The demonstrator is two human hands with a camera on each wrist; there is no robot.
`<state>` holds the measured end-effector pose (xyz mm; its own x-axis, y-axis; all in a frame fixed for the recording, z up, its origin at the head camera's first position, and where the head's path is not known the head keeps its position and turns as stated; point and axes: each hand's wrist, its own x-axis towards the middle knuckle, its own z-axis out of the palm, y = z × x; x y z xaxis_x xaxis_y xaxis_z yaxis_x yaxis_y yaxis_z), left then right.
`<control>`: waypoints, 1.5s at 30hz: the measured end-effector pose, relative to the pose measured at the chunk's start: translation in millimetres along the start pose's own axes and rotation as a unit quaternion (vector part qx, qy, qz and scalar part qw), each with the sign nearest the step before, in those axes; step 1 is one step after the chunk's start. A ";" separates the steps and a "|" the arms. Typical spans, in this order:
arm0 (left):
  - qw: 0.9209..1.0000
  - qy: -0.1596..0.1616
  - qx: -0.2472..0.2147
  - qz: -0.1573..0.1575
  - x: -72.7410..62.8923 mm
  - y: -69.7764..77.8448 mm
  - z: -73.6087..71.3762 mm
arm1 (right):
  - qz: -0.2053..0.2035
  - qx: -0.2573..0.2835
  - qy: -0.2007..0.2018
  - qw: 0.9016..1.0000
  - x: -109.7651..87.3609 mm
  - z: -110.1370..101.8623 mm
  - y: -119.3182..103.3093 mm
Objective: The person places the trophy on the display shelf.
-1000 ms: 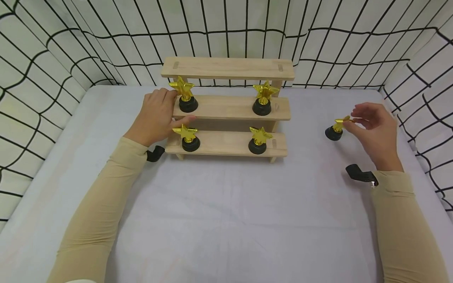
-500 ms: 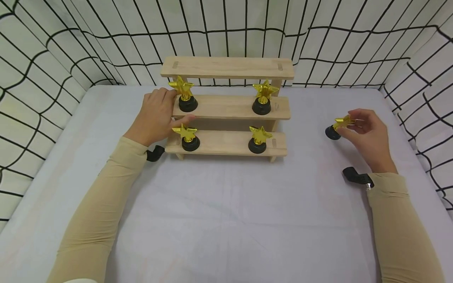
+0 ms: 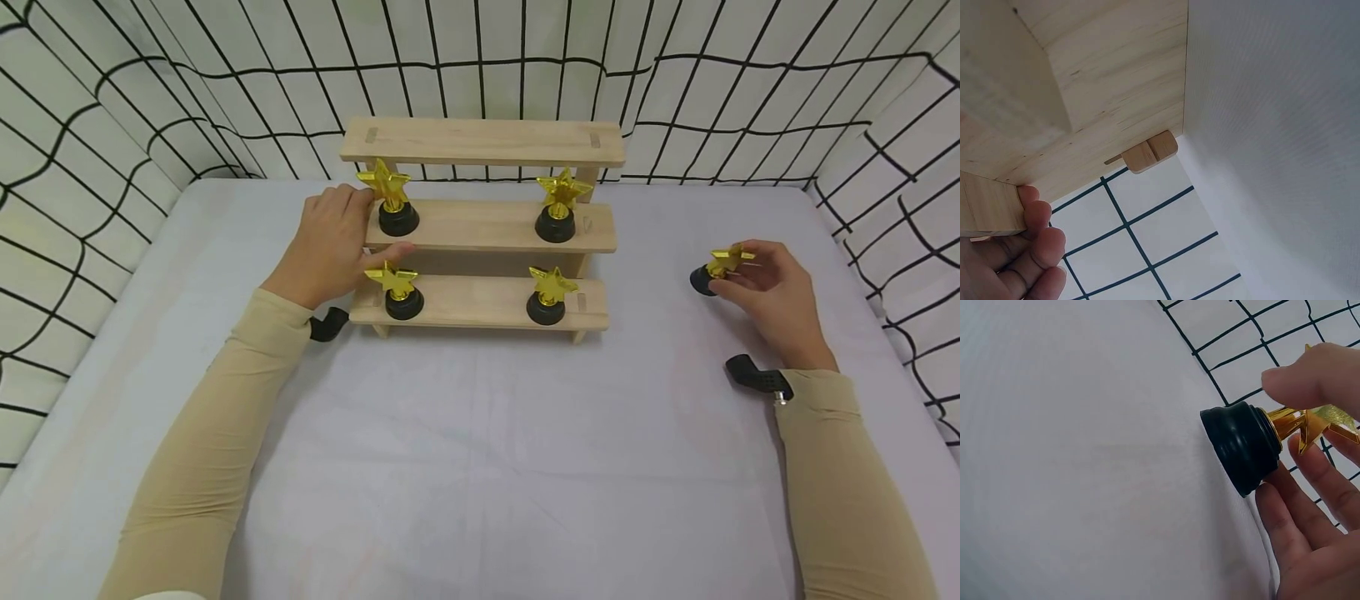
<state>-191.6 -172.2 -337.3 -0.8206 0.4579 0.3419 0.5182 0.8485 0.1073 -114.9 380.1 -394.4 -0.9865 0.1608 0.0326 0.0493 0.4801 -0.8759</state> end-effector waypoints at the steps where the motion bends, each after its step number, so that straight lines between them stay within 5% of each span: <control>1: 1.000 0.001 -0.001 0.002 0.3 0.1 -0.1 | 0.002 -0.002 -0.001 1.000 0.1 -0.4 0.4; 29: 1.000 0.001 -0.002 0.003 -0.1 0.6 0.1 | 0.015 -0.071 -0.012 0.997 0.7 0.5 5.4; 45: 1.000 -0.006 -0.009 -0.009 0.9 0.6 0.4 | 0.005 -0.066 -0.017 0.998 1.2 1.9 3.1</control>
<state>-192.0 -171.1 -337.3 -0.8326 0.4461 0.3282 0.5075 0.8518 0.1297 -116.2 380.2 -398.0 -0.9904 0.1381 0.0066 0.0766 0.5877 -0.8055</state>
